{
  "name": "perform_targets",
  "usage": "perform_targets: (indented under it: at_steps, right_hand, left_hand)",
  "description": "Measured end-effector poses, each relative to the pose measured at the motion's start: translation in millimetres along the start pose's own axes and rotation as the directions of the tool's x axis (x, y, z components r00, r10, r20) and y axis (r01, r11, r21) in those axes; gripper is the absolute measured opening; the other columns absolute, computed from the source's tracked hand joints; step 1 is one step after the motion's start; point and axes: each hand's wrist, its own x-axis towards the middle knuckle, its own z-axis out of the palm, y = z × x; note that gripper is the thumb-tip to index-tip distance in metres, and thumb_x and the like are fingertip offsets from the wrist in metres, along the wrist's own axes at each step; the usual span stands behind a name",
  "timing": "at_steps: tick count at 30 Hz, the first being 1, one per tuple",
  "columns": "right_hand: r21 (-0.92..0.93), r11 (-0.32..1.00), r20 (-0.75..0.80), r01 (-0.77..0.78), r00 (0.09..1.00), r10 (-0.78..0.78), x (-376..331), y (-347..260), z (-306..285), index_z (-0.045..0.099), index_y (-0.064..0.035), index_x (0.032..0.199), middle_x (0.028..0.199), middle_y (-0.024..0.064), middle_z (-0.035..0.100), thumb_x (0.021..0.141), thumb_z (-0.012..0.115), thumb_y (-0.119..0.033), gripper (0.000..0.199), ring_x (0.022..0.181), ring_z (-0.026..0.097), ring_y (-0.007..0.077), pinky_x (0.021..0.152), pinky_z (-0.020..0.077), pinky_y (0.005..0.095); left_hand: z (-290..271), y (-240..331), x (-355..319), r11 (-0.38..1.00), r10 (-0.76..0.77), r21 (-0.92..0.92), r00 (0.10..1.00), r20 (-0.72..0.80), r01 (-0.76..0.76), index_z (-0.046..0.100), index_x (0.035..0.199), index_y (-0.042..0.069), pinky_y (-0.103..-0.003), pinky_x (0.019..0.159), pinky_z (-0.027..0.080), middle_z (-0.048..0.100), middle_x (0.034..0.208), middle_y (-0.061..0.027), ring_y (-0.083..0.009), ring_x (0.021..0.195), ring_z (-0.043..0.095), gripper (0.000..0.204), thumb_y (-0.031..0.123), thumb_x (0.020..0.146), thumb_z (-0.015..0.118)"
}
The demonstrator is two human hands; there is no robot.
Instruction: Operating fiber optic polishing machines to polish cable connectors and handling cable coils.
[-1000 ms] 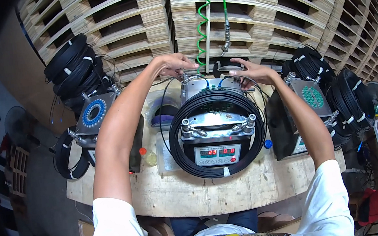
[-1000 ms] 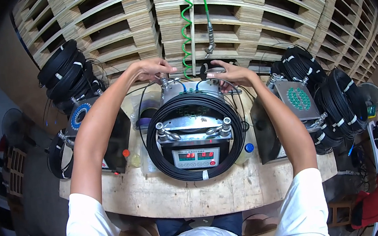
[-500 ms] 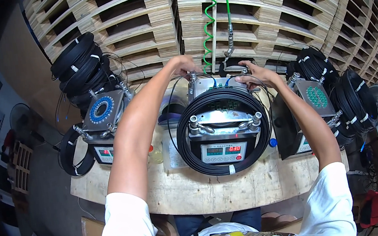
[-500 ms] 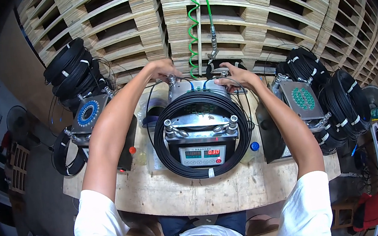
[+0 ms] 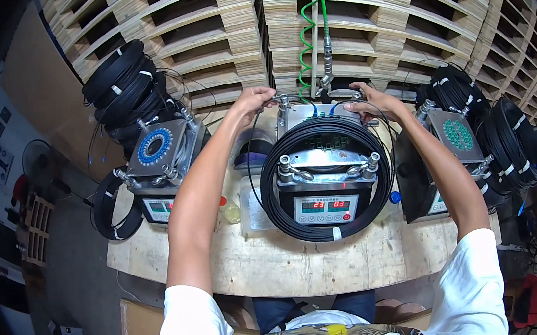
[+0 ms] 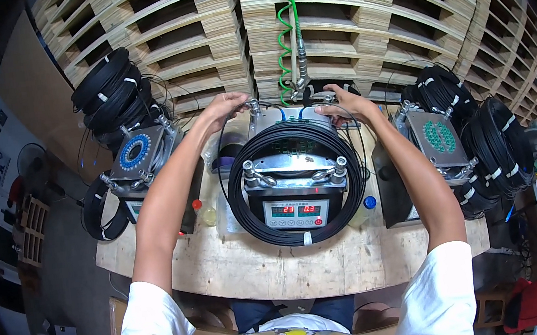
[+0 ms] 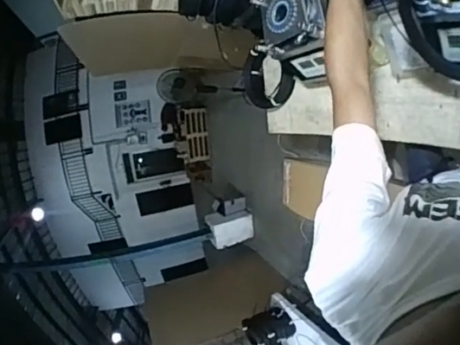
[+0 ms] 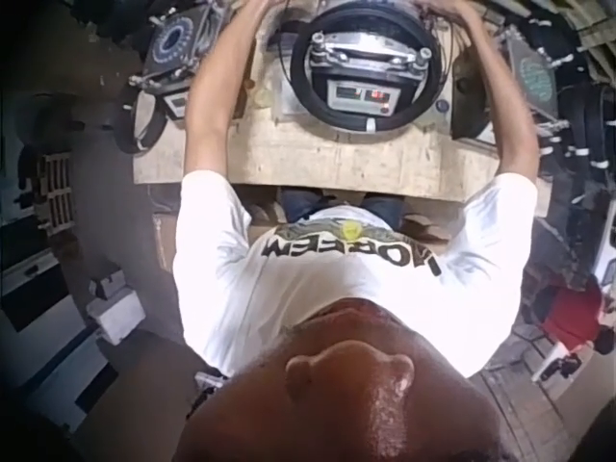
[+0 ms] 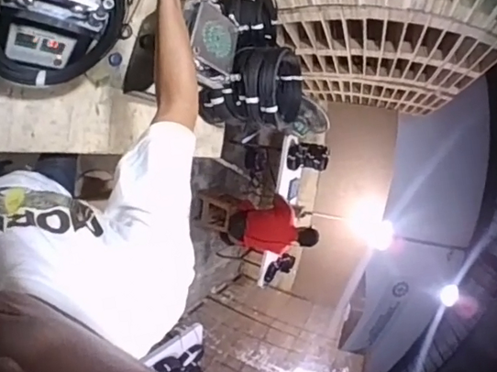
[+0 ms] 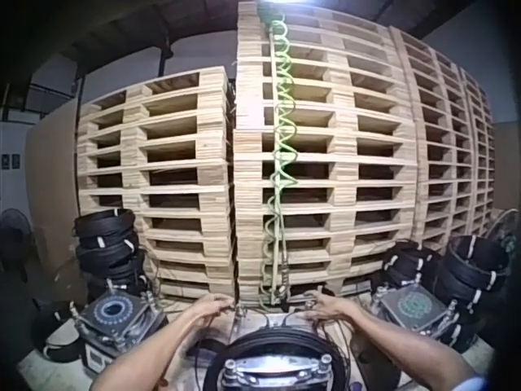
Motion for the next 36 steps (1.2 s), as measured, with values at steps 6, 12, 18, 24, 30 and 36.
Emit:
perform_targets:
  at_steps: [6, 12, 18, 24, 30, 36]
  right_hand:
    - [0.015, 1.000, -0.040, -0.010, 0.999, 0.011, -5, 10, -4, 0.028, -0.0053, 0.151, 0.072, 0.0035, 0.056, 0.079, 0.084, -0.042, 0.098, 0.061, 0.055, 0.0128, 0.055, 0.0523, 0.0299]
    - [-0.009, 1.000, -0.068, 0.019, 0.997, -0.020, -10, 1, 8, 0.030, -0.0066, 0.150, 0.076, 0.0035, 0.054, 0.083, 0.081, -0.043, 0.091, 0.064, 0.056, 0.0134, 0.057, 0.0517, 0.0292]
    - [0.105, 0.991, -0.123, 0.077, 0.990, -0.064, -12, 15, 12, 0.025, -0.0084, 0.153, 0.086, 0.0041, 0.060, 0.084, 0.082, -0.032, 0.093, 0.062, 0.052, 0.0095, 0.055, 0.0483, 0.0266]
    - [0.200, 0.940, -0.386, 0.277, 0.904, -0.184, -50, 32, 1, 0.040, -0.0150, 0.149, 0.100, 0.0102, 0.063, 0.097, 0.060, -0.009, 0.056, 0.074, 0.063, 0.0132, 0.062, 0.0539, 0.0255]
    - [-0.193, 0.870, -0.781, 0.454, 0.466, -0.417, -123, 15, 42, 0.063, -0.0042, 0.122, 0.097, 0.0041, 0.063, 0.092, 0.050, 0.002, 0.034, 0.076, 0.054, 0.0097, 0.069, 0.0448, 0.0253]
    - [-0.192, 0.889, -0.703, 0.417, 0.574, -0.421, -170, -3, 136, 0.066, -0.0043, 0.117, 0.092, 0.0026, 0.054, 0.095, 0.051, 0.001, 0.027, 0.074, 0.048, 0.0096, 0.067, 0.0410, 0.0242]
  left_hand:
    - [17, 50, -40, 0.989, -0.056, 0.130, 0.990, -0.132, 0.073, 0.061, 0.130, 0.012, -0.026, 0.074, 0.048, 0.067, 0.110, -0.0039, -0.0113, 0.096, 0.061, 0.036, 0.021, 0.096, 0.068]
    - [-1, -2, -10, 0.988, 0.152, -0.045, 0.984, 0.093, -0.149, 0.065, 0.121, 0.003, -0.021, 0.067, 0.045, 0.071, 0.085, -0.0034, -0.0098, 0.072, 0.063, 0.036, 0.027, 0.096, 0.070]
    - [6, 16, -62, 0.857, 0.449, 0.381, 0.865, -0.224, -0.346, 0.050, 0.145, 0.012, -0.041, 0.099, 0.049, 0.060, 0.134, -0.0215, -0.0291, 0.120, 0.060, 0.060, 0.026, 0.091, 0.073]
    - [72, 19, -195, 0.569, 0.823, 0.446, 0.488, -0.292, -0.691, 0.072, 0.109, 0.007, -0.038, 0.098, 0.048, 0.060, 0.124, -0.0143, -0.0279, 0.112, 0.061, 0.022, 0.021, 0.094, 0.066]
    - [109, -27, -239, 0.649, 0.717, 0.476, 0.687, -0.121, -0.593, 0.075, 0.109, 0.017, -0.047, 0.118, 0.026, 0.031, 0.157, -0.0197, -0.0395, 0.145, 0.031, 0.037, 0.039, 0.080, 0.080]
    - [101, -38, -236, 0.710, 0.698, 0.305, 0.691, -0.186, -0.635, 0.066, 0.087, 0.007, -0.046, 0.114, 0.031, 0.038, 0.152, -0.0172, -0.0399, 0.140, 0.038, 0.034, 0.037, 0.080, 0.081]
